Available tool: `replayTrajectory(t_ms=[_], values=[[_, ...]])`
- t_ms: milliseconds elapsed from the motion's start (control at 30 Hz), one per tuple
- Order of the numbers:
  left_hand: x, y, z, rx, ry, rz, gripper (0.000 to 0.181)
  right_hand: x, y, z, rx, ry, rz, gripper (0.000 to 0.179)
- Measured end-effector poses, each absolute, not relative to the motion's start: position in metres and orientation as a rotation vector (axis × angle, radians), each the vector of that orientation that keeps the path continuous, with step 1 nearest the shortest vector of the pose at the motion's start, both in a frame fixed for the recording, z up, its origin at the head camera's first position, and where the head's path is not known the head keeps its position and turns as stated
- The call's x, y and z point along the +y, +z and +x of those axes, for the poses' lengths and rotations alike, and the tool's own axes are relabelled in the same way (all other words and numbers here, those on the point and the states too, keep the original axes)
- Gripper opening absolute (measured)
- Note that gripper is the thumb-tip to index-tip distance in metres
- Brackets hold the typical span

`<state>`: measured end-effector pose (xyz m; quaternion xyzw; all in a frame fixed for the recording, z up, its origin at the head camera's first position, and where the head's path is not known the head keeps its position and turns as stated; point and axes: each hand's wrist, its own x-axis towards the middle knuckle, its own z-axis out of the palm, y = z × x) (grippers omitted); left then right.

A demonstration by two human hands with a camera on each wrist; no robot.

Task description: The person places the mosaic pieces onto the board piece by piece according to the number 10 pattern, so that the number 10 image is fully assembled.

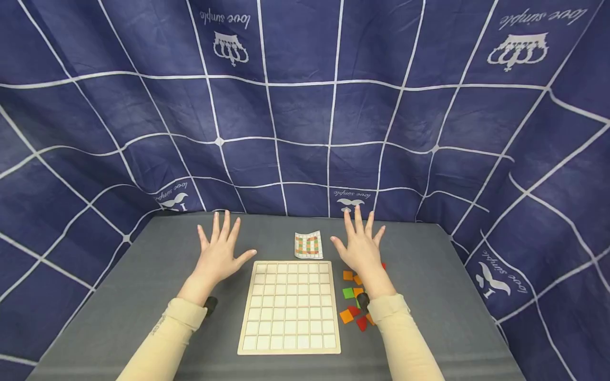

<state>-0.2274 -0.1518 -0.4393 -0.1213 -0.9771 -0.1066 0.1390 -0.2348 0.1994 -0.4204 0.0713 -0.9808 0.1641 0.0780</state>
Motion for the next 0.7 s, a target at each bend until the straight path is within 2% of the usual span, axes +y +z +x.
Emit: replayTrajectory(t_ms=[700], values=[[-0.164, -0.454, -0.213, -2.858, -0.322, -0.329, 0.102, 0.215, -0.433, -0.217, -2.985, 0.474, 0.15, 0.084]])
